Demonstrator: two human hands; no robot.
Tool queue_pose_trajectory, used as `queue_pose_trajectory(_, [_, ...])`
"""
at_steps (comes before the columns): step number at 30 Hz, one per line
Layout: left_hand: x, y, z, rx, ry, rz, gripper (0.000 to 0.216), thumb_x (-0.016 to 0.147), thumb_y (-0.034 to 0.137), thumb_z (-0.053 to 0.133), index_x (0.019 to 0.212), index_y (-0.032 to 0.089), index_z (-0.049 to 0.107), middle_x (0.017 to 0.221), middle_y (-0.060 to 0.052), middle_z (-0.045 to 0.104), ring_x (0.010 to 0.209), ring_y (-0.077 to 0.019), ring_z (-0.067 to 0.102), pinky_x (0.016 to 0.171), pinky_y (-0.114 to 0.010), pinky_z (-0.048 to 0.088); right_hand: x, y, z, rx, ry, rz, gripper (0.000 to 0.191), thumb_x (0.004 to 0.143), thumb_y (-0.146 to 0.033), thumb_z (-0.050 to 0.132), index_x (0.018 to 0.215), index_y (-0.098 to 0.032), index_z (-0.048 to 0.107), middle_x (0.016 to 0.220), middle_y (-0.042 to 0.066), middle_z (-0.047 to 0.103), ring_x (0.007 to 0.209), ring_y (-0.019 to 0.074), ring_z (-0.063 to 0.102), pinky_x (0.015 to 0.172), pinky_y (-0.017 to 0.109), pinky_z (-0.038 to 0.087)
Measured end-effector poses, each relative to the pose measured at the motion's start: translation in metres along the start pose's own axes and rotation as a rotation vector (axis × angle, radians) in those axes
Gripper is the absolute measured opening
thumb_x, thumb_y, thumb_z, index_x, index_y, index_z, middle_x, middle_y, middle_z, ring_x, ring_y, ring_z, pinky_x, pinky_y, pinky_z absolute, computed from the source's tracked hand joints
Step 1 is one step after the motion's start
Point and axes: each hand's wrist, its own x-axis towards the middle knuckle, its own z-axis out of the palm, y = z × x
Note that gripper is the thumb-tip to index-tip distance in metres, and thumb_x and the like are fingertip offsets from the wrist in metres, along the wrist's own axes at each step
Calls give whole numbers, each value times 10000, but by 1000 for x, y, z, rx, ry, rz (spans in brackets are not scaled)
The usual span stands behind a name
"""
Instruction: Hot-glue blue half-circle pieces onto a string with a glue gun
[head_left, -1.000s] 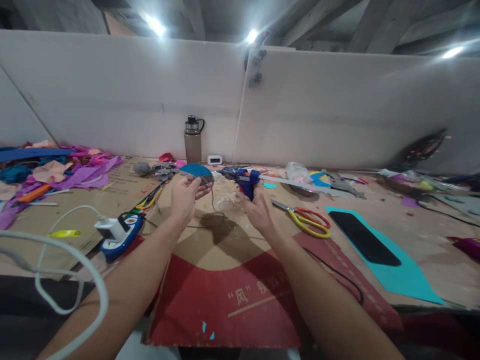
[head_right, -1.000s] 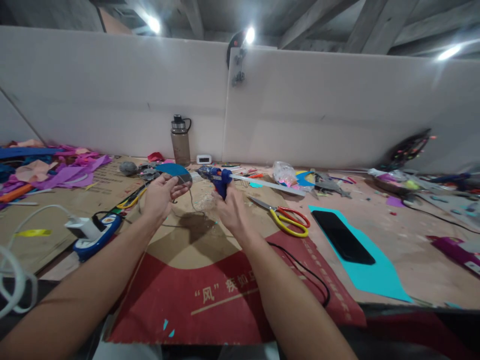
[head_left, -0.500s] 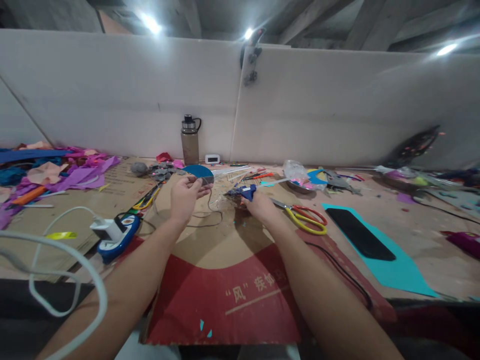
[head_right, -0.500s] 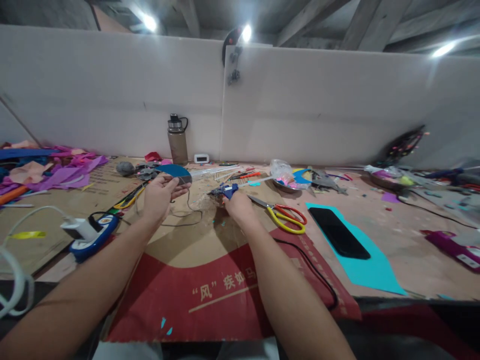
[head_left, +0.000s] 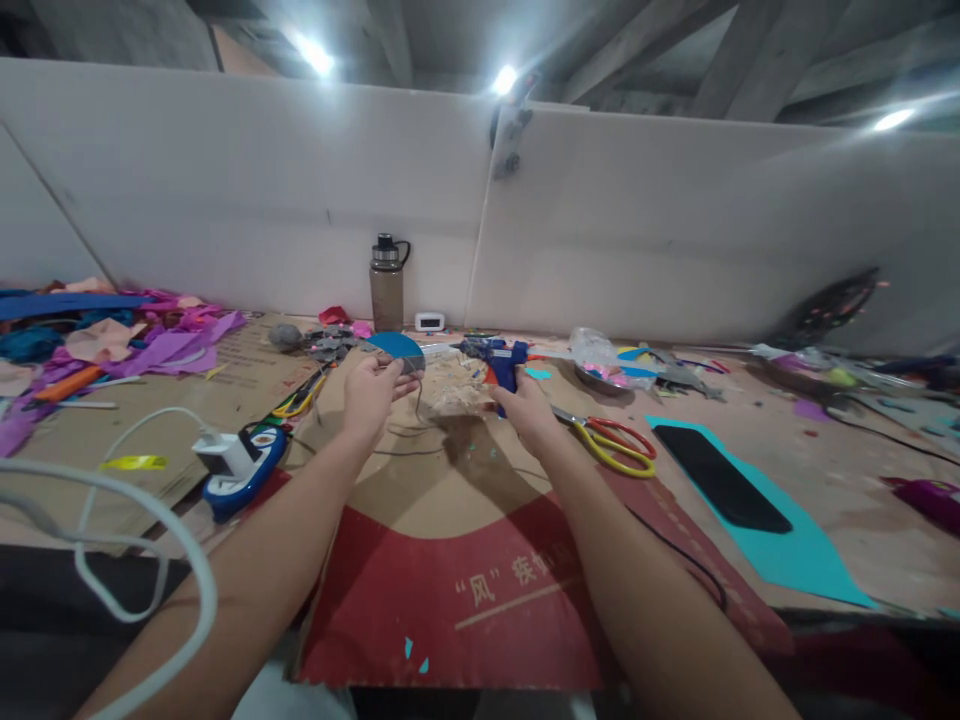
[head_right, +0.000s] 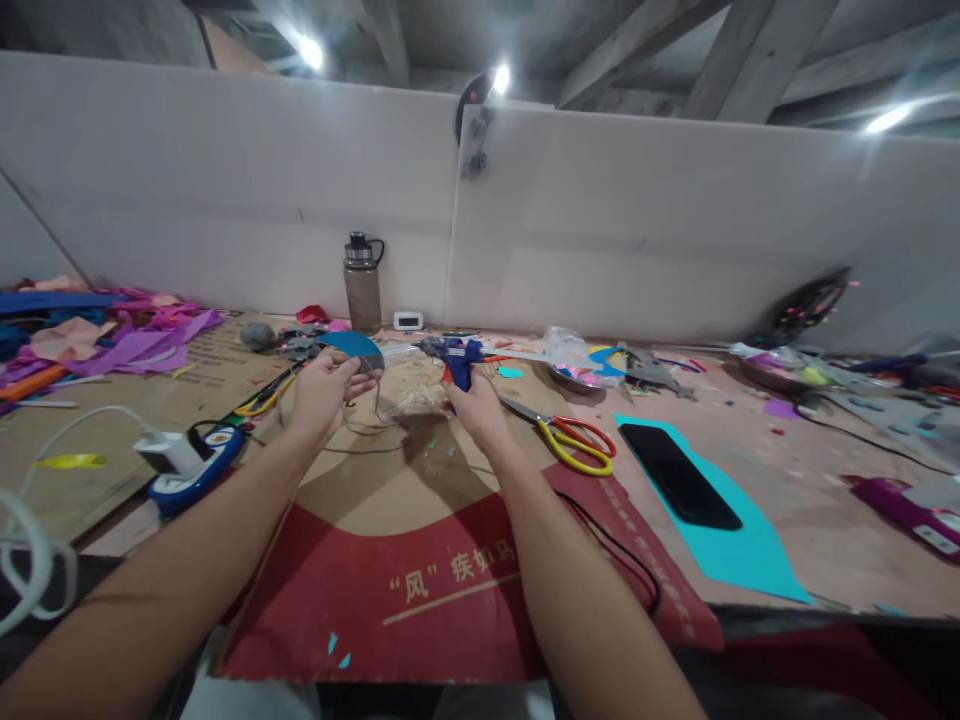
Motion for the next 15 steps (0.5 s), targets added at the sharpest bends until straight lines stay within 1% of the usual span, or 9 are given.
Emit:
queue_pose_trajectory(3, [0,-1,-1,23,4,-6,163,707,199,623,780,136,491,697,-67,669,628,-193,690,595,-297,562,-14,-16,9,56,-63,-104,280,707,-294,546,966,-188,537,837,11,610,583,109,536,574,252,451])
queue_pose_trajectory(5, [-2,0,0,19,-2,-1,159,697,198,629,765,135,499,695,-60,669,613,-189,687,605,-313,565,-20,-24,14,105,-125,-164,285,711,-304,546,972,-189,541,894,26,611,602,108,515,560,250,448])
queue_pose_trajectory(6, [-3,1,1,15,-4,1,158,693,196,631,757,136,500,690,-56,668,607,-187,685,612,-322,567,-23,-27,16,122,-151,-184,277,717,-309,541,965,-187,542,891,28,605,605,108,501,548,248,442])
queue_pose_trajectory(10, [-5,3,3,20,2,2,159,685,193,637,742,138,500,670,-49,668,590,-183,679,621,-336,569,-28,-33,18,52,-175,-202,201,732,-303,530,893,-185,531,708,-14,521,549,99,436,510,239,398])
queue_pose_trajectory(12, [-5,3,3,24,-1,-3,152,692,194,632,752,139,504,676,-55,673,590,-180,679,624,-331,569,-29,-35,17,15,-177,-199,175,735,-291,527,878,-190,516,685,-23,501,530,96,428,502,239,381])
queue_pose_trajectory(15, [-4,1,3,23,-3,-4,142,705,195,621,759,143,500,681,-58,678,599,-173,681,646,-323,568,-30,-36,17,-12,-190,-191,163,746,-297,517,870,-191,512,685,-17,513,523,99,434,498,241,376])
